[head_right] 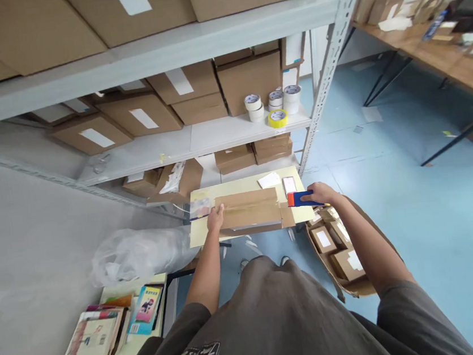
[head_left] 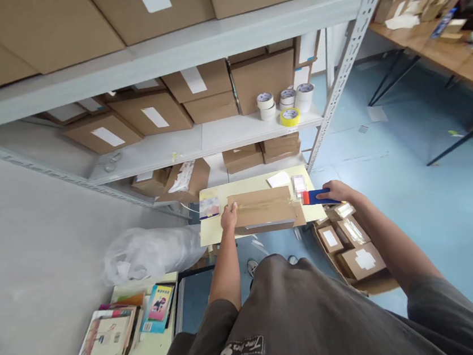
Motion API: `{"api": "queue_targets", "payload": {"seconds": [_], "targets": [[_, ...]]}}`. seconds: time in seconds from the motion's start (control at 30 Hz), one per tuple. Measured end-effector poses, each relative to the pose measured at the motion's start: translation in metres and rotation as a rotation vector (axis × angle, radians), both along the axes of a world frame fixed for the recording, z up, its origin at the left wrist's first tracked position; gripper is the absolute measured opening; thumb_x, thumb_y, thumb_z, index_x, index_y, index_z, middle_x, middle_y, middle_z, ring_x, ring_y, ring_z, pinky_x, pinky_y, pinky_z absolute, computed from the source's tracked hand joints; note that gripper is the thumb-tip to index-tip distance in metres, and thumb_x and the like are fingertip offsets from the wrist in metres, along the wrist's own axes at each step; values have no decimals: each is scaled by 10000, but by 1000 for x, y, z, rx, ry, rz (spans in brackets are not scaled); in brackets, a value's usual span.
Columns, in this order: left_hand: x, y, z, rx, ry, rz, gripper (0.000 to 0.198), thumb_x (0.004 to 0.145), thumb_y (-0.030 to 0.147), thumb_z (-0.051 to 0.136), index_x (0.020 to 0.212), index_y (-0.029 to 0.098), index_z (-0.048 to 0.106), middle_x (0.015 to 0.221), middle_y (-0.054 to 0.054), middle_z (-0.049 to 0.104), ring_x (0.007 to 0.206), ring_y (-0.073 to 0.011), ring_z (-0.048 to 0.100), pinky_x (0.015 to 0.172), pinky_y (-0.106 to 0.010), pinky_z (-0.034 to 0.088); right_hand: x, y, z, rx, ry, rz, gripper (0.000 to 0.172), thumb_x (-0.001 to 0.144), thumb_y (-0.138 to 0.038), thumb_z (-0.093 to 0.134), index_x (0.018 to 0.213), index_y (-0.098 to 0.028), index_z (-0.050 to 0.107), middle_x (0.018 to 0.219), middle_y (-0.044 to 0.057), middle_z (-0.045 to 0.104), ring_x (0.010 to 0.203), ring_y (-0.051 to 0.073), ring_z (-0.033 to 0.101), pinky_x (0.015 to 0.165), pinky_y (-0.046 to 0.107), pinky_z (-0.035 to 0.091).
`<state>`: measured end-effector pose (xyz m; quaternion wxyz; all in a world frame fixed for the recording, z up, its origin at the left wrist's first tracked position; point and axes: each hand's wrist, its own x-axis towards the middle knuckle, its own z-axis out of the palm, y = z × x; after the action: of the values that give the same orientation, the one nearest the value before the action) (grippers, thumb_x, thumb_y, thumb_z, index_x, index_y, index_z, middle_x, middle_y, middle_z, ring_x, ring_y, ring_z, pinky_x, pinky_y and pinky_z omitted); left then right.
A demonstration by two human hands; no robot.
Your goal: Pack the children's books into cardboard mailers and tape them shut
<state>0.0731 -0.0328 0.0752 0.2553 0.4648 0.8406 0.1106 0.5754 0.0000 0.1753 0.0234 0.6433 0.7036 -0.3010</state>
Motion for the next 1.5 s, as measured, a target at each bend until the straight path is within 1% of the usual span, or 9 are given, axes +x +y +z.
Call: {"api": "queue_targets", "payload": {"seconds": [0.17, 0.3, 0.43, 0.57, 0.63, 0.8, 1.07, 1.27, 1.5], "targets": [[0, 2, -2, 8, 4, -8, 687, 1054, 680, 359, 1444, 169, 600, 1386, -209, 706, 1294, -380, 660, 1030, -444, 512, 39, -6, 21, -10, -88, -13, 454, 866, -652, 698, 781, -207, 733, 733, 74, 728, 716, 223, 660, 623, 295, 404], [0, 2, 2, -11, 3, -4, 700, 1050, 688, 353, 1470, 177, 583, 1415, -196, 691, 1312, -374, 645, 1045, -443, 506, 4, 0, 21, 21, -254, -6, 489, 857, -641, 710, 958, -171, 798, 936, 153, 787, 882, 282, 729, 695, 305, 457], [2, -1, 8, -15, 9, -22, 679, 1051, 682, 343, 1452, 195, 594, 1419, -186, 689, 1332, -359, 632, 1061, -433, 497, -74, -9, -10, 7, -331, -30, 556, 904, -513, 698, 1253, -85, 757, 1215, 262, 755, 1100, 345, 740, 856, 342, 522], [3, -7, 11, -5, 20, -24, 676, 1053, 684, 315, 1425, 201, 605, 1413, -186, 693, 1332, -366, 630, 1067, -441, 491, -126, -39, -55, -39, -252, 17, 371, 948, -360, 672, 1181, -91, 775, 1212, 267, 761, 1173, 347, 721, 969, 372, 505], [4, -9, 11, -9, 24, -10, 681, 1052, 683, 316, 1432, 195, 600, 1414, -193, 693, 1331, -373, 632, 1066, -446, 491, -125, -54, -76, -36, -251, -21, 403, 1006, -410, 601, 1220, -104, 752, 1235, 257, 758, 1167, 335, 723, 949, 364, 508], [5, -8, 11, -18, 36, 14, 694, 1048, 688, 328, 1434, 181, 604, 1402, -211, 699, 1320, -391, 642, 1040, -462, 509, -88, -73, -118, 73, -244, -394, 518, 1088, -487, 427, 1307, -71, 644, 1225, 257, 744, 1154, 330, 710, 967, 375, 470], [5, -2, 11, -22, 52, 24, 709, 1045, 695, 335, 1448, 170, 590, 1424, -213, 684, 1334, -391, 633, 1052, -459, 515, -72, -66, -169, -96, -130, -414, 404, 1055, -227, 460, 1391, -27, 563, 1397, 284, 650, 1336, 340, 599, 1087, 381, 371], [5, -2, 12, -22, 73, 8, 680, 1051, 673, 333, 1402, 165, 617, 1390, -216, 704, 1306, -394, 648, 1046, -467, 522, -71, -66, -185, -169, -91, -443, 396, 1046, -238, 522, 1405, -73, 558, 1317, 230, 702, 1231, 280, 663, 999, 332, 419], [-7, -4, 17, -43, 119, -15, 681, 1057, 640, 332, 1407, 129, 616, 1347, -246, 720, 1272, -413, 670, 1028, -478, 533, -77, -67, -184, -189, -76, -477, 363, 1033, -186, 505, 1378, -118, 594, 1273, 208, 727, 1190, 271, 691, 944, 327, 470]]}}
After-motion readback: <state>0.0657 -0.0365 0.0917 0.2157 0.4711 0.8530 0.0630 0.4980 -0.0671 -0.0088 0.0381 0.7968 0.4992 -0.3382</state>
